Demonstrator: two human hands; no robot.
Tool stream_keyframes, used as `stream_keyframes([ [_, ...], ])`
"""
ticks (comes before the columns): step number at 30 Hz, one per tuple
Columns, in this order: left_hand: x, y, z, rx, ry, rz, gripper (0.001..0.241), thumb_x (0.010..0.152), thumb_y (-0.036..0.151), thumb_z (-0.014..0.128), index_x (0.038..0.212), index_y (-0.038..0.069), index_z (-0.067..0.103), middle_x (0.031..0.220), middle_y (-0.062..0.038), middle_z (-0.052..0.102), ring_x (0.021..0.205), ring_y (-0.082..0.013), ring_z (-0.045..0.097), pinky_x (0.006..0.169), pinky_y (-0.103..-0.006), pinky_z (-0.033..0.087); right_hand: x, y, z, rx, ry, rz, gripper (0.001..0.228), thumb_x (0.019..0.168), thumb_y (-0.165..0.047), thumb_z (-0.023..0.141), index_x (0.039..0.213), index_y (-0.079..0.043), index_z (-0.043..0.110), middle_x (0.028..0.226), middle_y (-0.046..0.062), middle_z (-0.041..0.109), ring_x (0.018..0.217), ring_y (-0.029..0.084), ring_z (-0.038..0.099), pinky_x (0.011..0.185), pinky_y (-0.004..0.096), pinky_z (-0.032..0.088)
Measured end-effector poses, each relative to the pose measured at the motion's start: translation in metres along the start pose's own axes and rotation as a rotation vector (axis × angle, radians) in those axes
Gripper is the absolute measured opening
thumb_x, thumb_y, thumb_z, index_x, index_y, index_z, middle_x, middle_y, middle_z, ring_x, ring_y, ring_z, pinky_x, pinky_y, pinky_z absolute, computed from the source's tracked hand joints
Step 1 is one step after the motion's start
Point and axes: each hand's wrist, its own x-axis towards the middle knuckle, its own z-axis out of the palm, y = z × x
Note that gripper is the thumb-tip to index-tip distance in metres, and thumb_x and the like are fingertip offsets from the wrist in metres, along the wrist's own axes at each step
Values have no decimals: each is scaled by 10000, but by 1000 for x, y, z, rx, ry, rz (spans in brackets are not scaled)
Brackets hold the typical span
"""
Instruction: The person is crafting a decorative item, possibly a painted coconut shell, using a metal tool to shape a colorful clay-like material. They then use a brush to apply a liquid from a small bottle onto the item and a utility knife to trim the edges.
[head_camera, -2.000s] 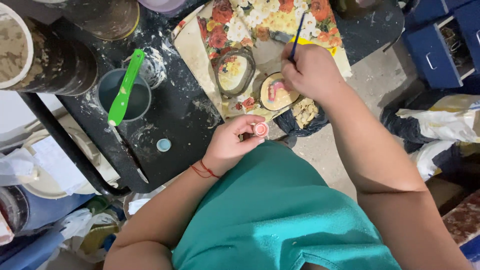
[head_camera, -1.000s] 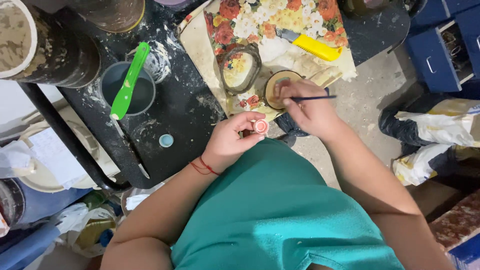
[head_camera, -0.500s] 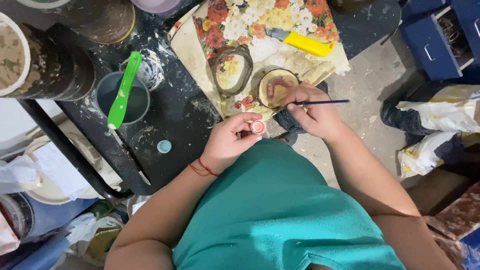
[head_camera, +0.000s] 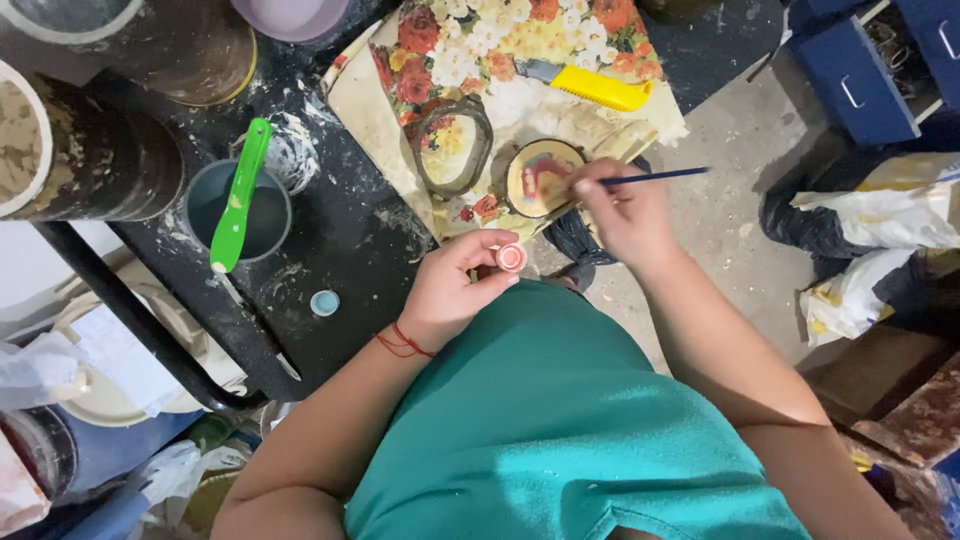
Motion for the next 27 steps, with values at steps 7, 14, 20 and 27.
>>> stream_keyframes([
  [7, 5, -4, 7, 14, -27, -4, 376, 848, 161, 823, 1205, 255, 757, 870, 29, 823, 708, -40, 607, 660, -202, 511, 13, -14, 4, -223, -8, -126, 137, 1056, -105, 657, 1020, -21, 759, 745, 173, 701, 724, 423, 699, 690, 443, 552],
  [14, 4, 2, 9, -16, -27, -36, 386, 850, 144, 820, 1217, 239, 748, 869, 18, 822, 712, -49, 584, 670, -189, 504, 4, -11, -10, -307, 42, -84, 121, 1040, -44, 659, 984, -19, 763, 720, 193, 666, 706, 433, 683, 651, 448, 527],
  [20, 5, -3, 11, -4, -30, -26, 382, 856, 150, 823, 1217, 253, 751, 881, 25, 826, 731, -47, 616, 685, -184, 518, -6, 21, -22, -11, 101, 105, 107, 1051, -16, 631, 1016, 14, 727, 749, 162, 670, 673, 251, 634, 669, 381, 518],
  [27, 7, -10, 16, 1, -34, 2, 401, 846, 133, 835, 1225, 223, 741, 887, 17, 826, 775, -46, 630, 743, -211, 528, -11, 46, -21, 269, 120, 214, 130, 1074, -61, 570, 1033, -21, 686, 808, 122, 700, 695, 167, 685, 645, 262, 530],
])
